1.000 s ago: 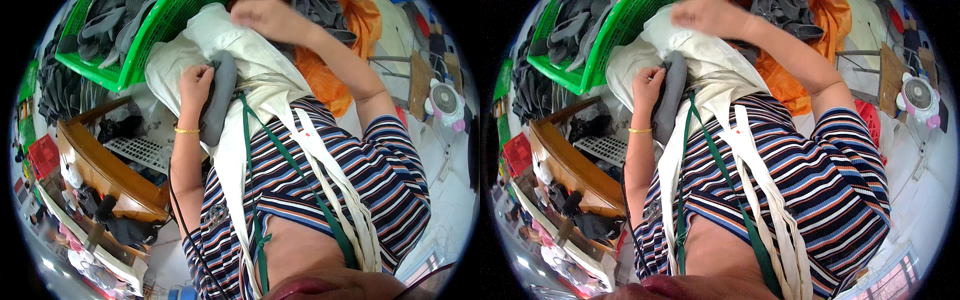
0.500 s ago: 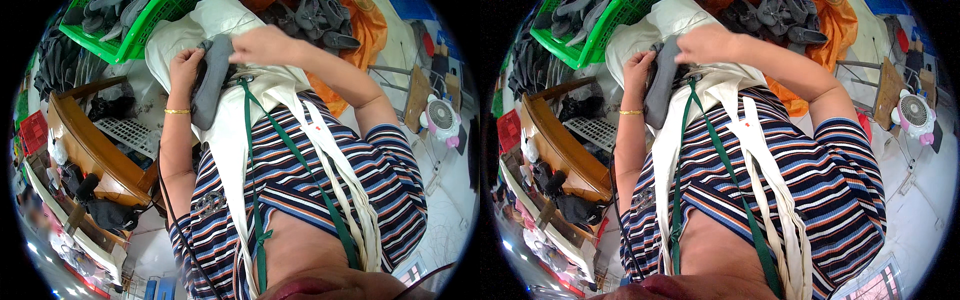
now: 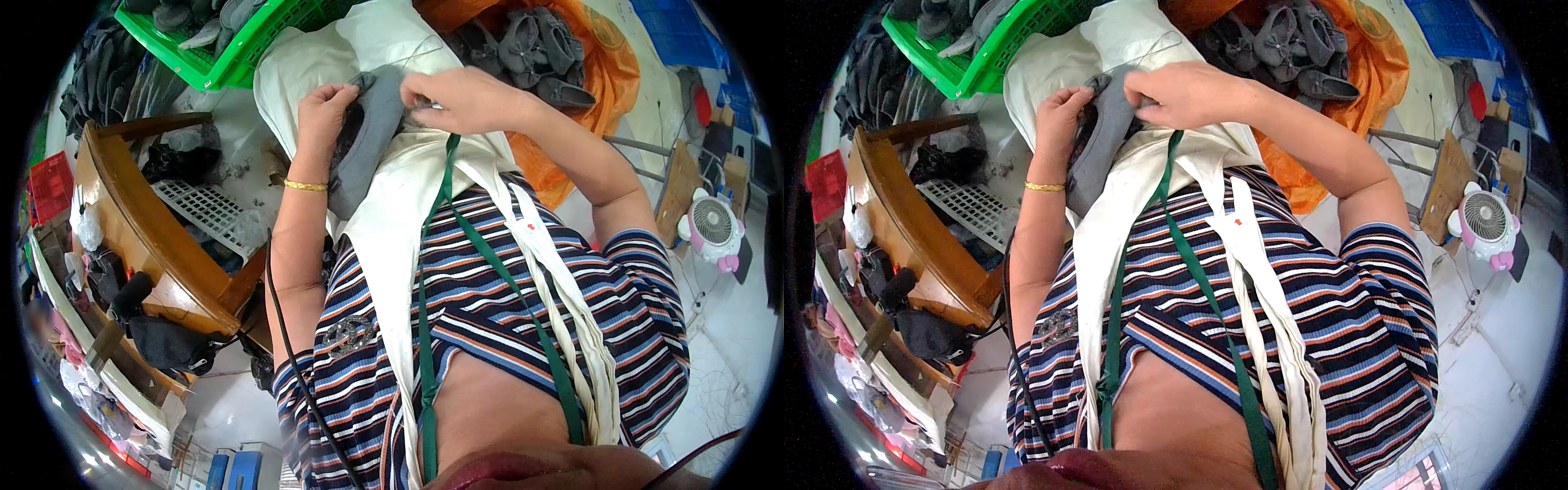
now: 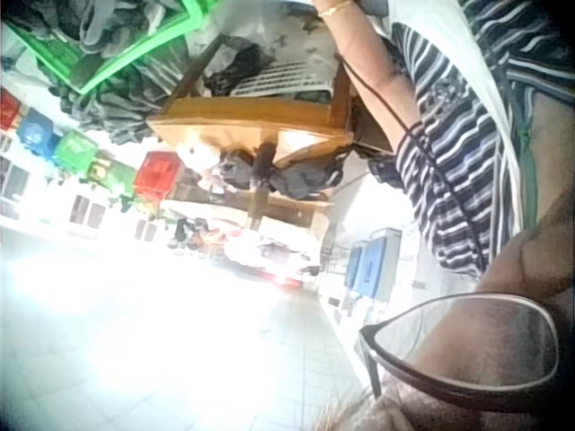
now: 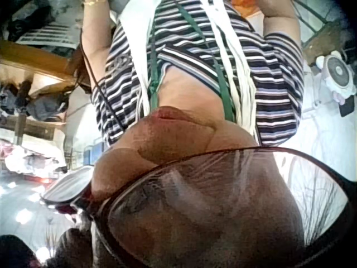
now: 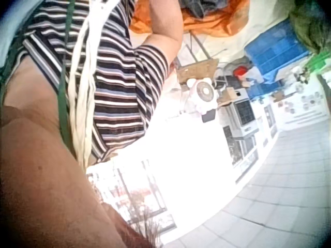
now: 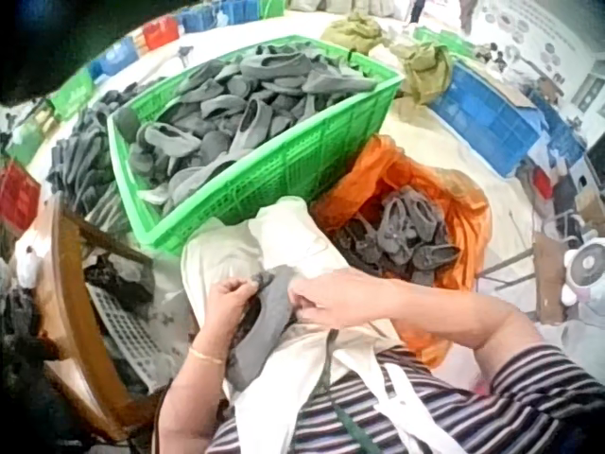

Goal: The person sits on the floor and sews a grey slipper using a needle and thread. They hold the slipper on their lap, pull the thread through the fabric, and adjust the slipper's position to continue stitching.

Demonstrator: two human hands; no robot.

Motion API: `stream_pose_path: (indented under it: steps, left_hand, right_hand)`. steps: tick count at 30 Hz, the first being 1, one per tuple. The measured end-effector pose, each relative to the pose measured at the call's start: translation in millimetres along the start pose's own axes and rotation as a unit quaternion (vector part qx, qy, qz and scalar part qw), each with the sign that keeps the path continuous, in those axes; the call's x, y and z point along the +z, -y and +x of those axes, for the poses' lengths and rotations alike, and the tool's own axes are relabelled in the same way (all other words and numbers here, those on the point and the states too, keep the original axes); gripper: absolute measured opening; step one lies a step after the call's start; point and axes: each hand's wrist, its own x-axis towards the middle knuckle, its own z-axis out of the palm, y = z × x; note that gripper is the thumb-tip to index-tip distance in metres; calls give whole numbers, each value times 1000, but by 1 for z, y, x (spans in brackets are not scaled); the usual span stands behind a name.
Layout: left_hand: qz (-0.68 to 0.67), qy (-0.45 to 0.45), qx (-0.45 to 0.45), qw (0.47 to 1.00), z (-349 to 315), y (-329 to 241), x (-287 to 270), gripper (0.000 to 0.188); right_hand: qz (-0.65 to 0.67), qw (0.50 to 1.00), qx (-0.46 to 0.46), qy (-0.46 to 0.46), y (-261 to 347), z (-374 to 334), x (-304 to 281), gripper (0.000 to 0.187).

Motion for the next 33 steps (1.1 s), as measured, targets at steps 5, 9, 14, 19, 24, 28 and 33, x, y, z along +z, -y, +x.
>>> stream_pose_path:
  steps: [5, 9, 14, 19, 24, 28, 33]
  left_hand:
    - [-41, 16, -8, 999, -2, 0, 0, 16]
    - [-38, 23, -8, 999, -3, -3, -2, 15]
    - [-54, 24, -10, 998, -17, 3, 9, 17]
    - [-64, 35, -10, 997, -17, -2, 8, 16]
    - [-76, 31, -12, 997, -19, -4, 11, 15]
    - [-51, 24, 3, 998, -17, 2, 6, 14]
    - [58, -14, 104, 993, -17, -8, 9, 17]
  right_hand:
    - [-163, 977, -37, -131, 0, 34, 10, 27]
    - [-210, 968, -40, -135, -6, 52, 22, 22]
    - [-215, 968, -33, -126, -5, 43, 31, 19]
    - [-222, 965, -26, -137, -1, 46, 30, 18]
    - [-221, 965, -37, -134, -2, 47, 31, 19]
    - [-230, 964, -80, -106, 7, 40, 30, 21]
    - [-169, 969, -127, -128, 14, 14, 22, 27]
